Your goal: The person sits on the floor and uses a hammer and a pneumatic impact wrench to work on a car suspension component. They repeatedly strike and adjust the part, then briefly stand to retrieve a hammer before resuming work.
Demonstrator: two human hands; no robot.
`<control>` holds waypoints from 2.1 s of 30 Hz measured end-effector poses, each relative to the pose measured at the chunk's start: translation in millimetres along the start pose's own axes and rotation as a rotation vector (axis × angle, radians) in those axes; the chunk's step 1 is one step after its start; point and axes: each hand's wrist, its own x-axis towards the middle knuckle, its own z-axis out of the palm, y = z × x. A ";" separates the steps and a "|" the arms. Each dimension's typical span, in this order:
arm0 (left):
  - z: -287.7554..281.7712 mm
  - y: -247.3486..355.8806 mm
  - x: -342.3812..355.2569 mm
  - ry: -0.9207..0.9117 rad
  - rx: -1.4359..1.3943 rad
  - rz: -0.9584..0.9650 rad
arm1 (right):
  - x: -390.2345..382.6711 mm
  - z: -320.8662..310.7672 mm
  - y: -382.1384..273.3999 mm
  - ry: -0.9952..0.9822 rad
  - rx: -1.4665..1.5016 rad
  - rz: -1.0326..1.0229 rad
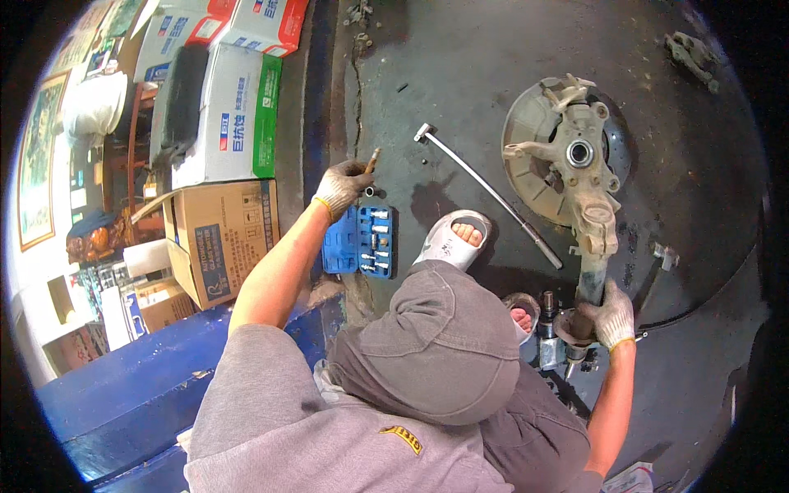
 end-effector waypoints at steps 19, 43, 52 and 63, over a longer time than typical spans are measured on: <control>17.0 -70.1 52.1 0.269 0.347 -0.047 | -1.0 -4.7 -1.4 -0.013 0.016 0.016; 222.4 260.3 -69.0 -0.542 0.450 1.364 | -21.6 -24.9 44.9 0.118 0.314 0.214; 250.3 286.5 -3.8 -0.064 0.871 1.409 | -45.3 0.9 60.1 0.181 0.499 0.171; 271.5 283.1 -51.3 -0.606 0.690 1.519 | -94.3 104.4 241.4 0.828 0.690 0.530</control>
